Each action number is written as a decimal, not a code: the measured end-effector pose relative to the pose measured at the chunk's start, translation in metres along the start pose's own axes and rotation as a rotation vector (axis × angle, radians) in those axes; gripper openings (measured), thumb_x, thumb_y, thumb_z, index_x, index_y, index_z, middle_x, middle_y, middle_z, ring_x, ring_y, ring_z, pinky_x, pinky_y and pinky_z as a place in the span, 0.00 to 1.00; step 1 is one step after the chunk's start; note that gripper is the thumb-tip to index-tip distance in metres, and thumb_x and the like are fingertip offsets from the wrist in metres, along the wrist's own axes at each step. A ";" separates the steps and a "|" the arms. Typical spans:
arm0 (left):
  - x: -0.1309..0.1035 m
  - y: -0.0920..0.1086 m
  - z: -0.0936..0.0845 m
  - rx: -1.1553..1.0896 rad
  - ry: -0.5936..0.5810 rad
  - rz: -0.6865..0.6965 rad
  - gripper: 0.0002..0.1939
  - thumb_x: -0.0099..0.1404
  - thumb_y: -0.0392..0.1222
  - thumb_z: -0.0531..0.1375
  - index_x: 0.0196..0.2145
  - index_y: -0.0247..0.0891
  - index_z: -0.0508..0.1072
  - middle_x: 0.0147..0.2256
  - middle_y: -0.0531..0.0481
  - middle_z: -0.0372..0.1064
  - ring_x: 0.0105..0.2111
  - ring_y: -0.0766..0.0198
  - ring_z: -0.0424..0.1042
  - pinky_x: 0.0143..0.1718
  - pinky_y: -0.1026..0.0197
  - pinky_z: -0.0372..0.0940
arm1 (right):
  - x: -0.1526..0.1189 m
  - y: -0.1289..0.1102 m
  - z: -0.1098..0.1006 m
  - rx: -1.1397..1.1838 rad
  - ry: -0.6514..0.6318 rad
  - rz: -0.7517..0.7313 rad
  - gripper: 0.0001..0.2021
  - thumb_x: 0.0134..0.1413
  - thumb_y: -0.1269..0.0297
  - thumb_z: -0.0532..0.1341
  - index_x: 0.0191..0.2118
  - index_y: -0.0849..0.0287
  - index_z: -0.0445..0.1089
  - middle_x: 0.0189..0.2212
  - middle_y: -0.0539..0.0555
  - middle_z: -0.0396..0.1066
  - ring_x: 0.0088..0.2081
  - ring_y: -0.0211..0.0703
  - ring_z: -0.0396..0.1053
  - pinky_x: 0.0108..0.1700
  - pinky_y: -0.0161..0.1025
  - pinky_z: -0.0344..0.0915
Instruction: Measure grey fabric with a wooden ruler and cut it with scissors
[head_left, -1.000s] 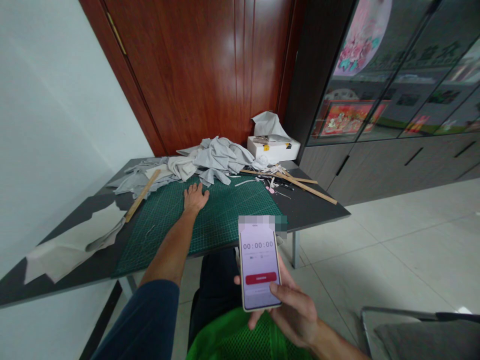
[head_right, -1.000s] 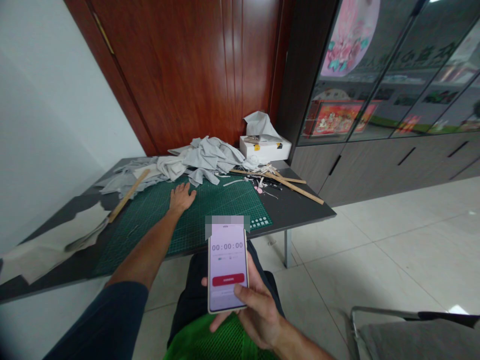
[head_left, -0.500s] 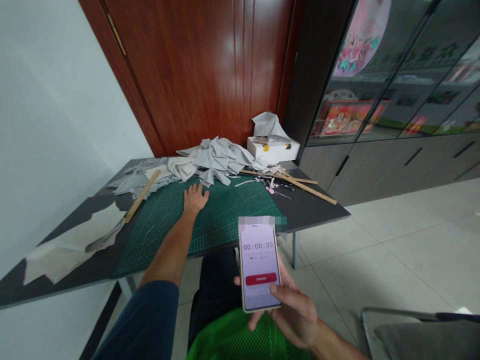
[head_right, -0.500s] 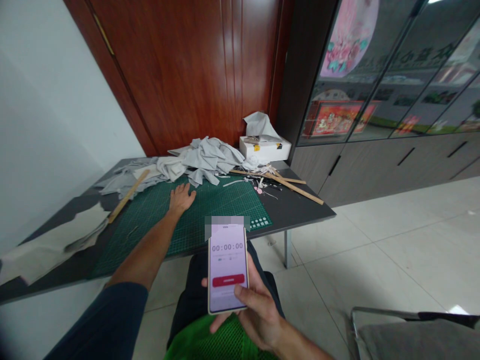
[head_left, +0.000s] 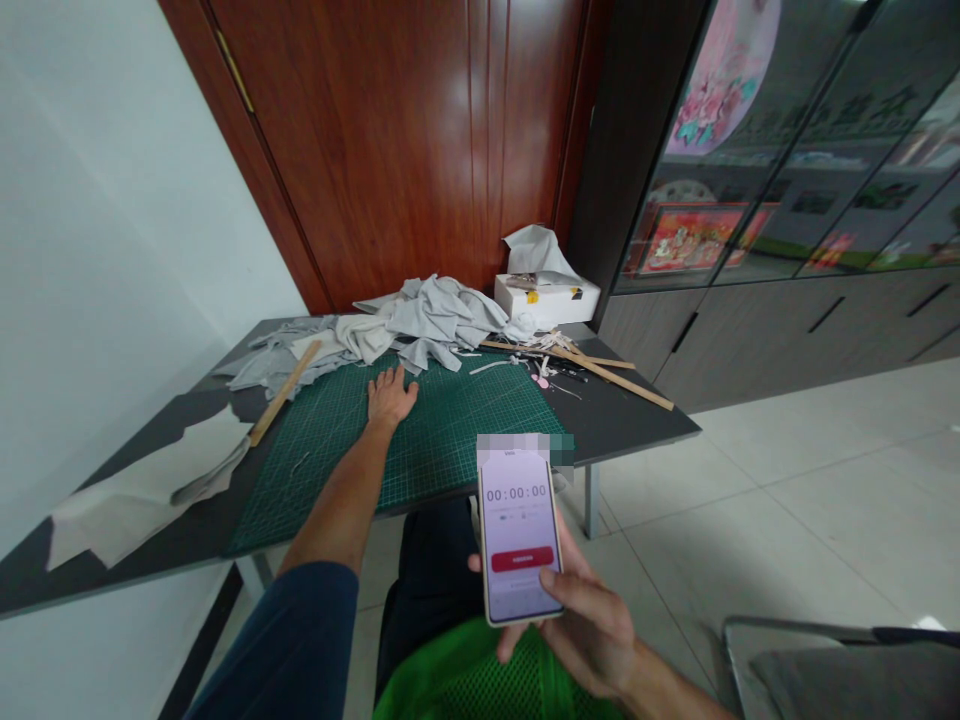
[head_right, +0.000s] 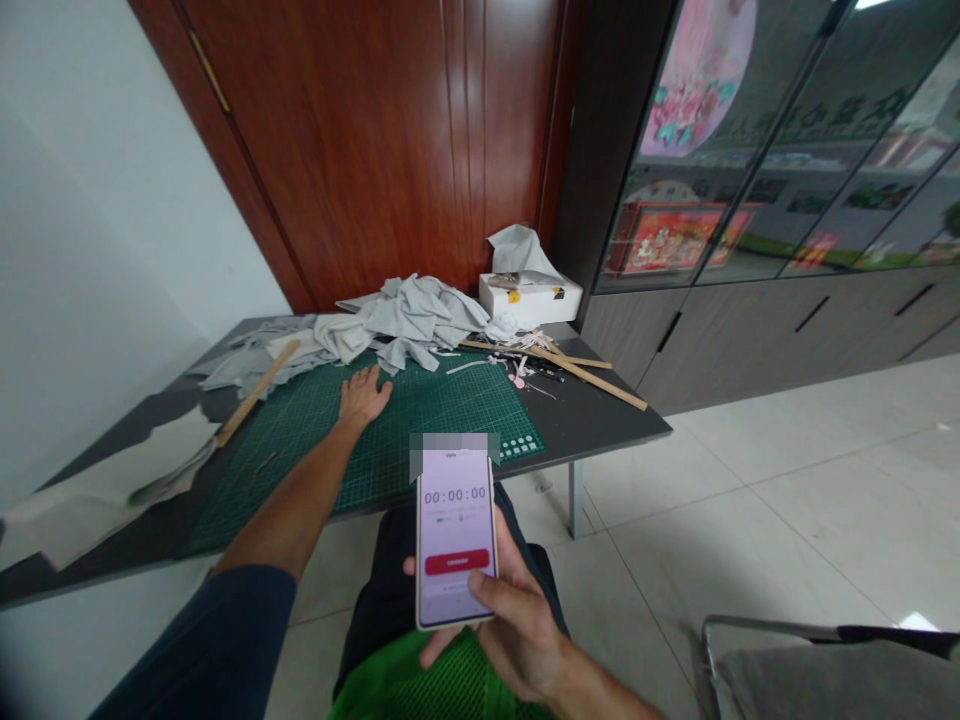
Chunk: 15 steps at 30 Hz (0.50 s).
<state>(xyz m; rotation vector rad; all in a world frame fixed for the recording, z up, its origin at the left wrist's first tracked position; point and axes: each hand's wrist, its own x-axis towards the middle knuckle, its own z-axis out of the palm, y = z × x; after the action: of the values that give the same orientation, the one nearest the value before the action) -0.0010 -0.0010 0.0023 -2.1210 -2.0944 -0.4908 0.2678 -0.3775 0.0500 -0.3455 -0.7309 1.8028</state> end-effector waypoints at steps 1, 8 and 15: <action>0.000 0.000 0.000 0.003 -0.002 0.002 0.35 0.73 0.52 0.46 0.72 0.32 0.59 0.71 0.33 0.57 0.71 0.41 0.55 0.71 0.37 0.49 | 0.000 0.000 0.000 0.000 -0.002 -0.001 0.45 0.61 0.61 0.68 0.76 0.50 0.42 0.62 0.67 0.68 0.61 0.66 0.71 0.34 0.46 0.83; 0.001 -0.001 0.002 0.007 0.013 0.002 0.36 0.73 0.53 0.46 0.73 0.32 0.57 0.72 0.32 0.55 0.71 0.41 0.55 0.71 0.37 0.49 | 0.001 0.000 -0.001 -0.001 0.007 0.002 0.46 0.61 0.61 0.68 0.76 0.50 0.41 0.61 0.67 0.69 0.61 0.67 0.71 0.35 0.47 0.83; 0.003 -0.003 0.003 -0.002 -0.001 -0.007 0.36 0.74 0.53 0.46 0.73 0.32 0.57 0.71 0.33 0.56 0.71 0.42 0.55 0.71 0.37 0.49 | 0.001 -0.001 0.000 -0.010 0.019 0.000 0.45 0.61 0.60 0.68 0.76 0.49 0.43 0.60 0.66 0.71 0.60 0.65 0.71 0.34 0.46 0.82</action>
<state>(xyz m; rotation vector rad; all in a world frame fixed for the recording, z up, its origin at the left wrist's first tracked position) -0.0035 0.0028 -0.0003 -2.1168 -2.1031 -0.4927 0.2678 -0.3764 0.0508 -0.3683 -0.7272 1.7940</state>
